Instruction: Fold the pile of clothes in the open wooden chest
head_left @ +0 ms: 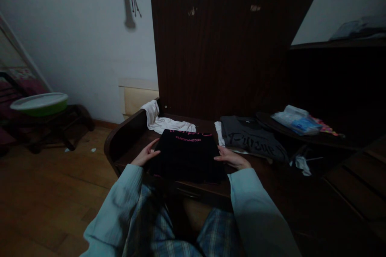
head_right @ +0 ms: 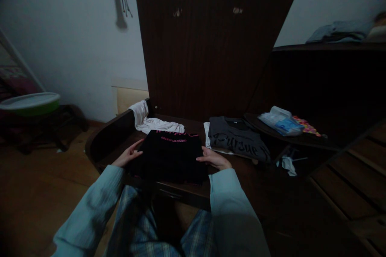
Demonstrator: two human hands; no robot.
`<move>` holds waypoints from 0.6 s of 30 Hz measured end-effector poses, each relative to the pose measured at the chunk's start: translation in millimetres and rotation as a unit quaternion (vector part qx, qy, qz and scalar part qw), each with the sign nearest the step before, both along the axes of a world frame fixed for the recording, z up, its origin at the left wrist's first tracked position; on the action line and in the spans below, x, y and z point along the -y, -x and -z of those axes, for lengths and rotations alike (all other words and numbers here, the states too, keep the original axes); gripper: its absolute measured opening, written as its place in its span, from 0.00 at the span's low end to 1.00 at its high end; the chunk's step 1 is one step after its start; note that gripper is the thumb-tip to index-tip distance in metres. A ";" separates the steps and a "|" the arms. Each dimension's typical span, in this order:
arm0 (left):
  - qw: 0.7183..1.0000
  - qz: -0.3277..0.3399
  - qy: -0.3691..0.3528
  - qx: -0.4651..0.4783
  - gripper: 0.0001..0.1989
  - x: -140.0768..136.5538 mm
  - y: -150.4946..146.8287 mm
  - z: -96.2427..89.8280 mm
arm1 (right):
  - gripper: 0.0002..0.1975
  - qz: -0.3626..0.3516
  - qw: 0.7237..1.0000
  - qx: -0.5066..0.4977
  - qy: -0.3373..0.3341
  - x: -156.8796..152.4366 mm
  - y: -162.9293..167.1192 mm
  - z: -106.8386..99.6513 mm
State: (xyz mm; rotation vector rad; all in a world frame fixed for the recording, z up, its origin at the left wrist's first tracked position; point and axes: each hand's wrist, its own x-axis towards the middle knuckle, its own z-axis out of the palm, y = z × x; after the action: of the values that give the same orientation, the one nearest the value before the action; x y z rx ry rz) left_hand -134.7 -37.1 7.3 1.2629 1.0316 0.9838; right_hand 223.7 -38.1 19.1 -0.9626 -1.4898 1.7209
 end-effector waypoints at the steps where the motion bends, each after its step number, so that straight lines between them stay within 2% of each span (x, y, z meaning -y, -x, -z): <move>1: 1.000 -0.002 -0.008 -0.001 0.47 0.1 0.1 0.8 | 0.27 -0.001 1.000 0.011 0.003 -1.0 -0.4 1.3; 6: 0.998 -0.014 -0.060 -0.033 0.41 2.0 -2.5 3.3 | 0.23 -0.021 0.994 0.103 0.042 -2.4 -4.5 5.4; 11: 0.986 0.011 -0.128 -0.105 0.36 14.3 -0.6 -3.6 | 0.28 -0.044 0.997 0.058 0.036 8.5 -0.2 6.2; 15: 0.987 0.048 -0.082 -0.126 0.30 22.4 2.0 -5.8 | 0.31 -0.026 1.000 0.012 0.006 16.6 4.1 11.1; 18: 0.993 0.042 -0.047 -0.102 0.29 23.0 0.7 -4.7 | 0.31 -0.021 1.000 0.000 0.004 18.1 3.3 14.0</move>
State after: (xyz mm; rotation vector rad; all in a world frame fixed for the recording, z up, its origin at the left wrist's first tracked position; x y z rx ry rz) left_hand -135.4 -60.1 12.0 1.4966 1.0888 0.8604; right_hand 220.4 -56.3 5.1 -0.9419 -1.5132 1.7572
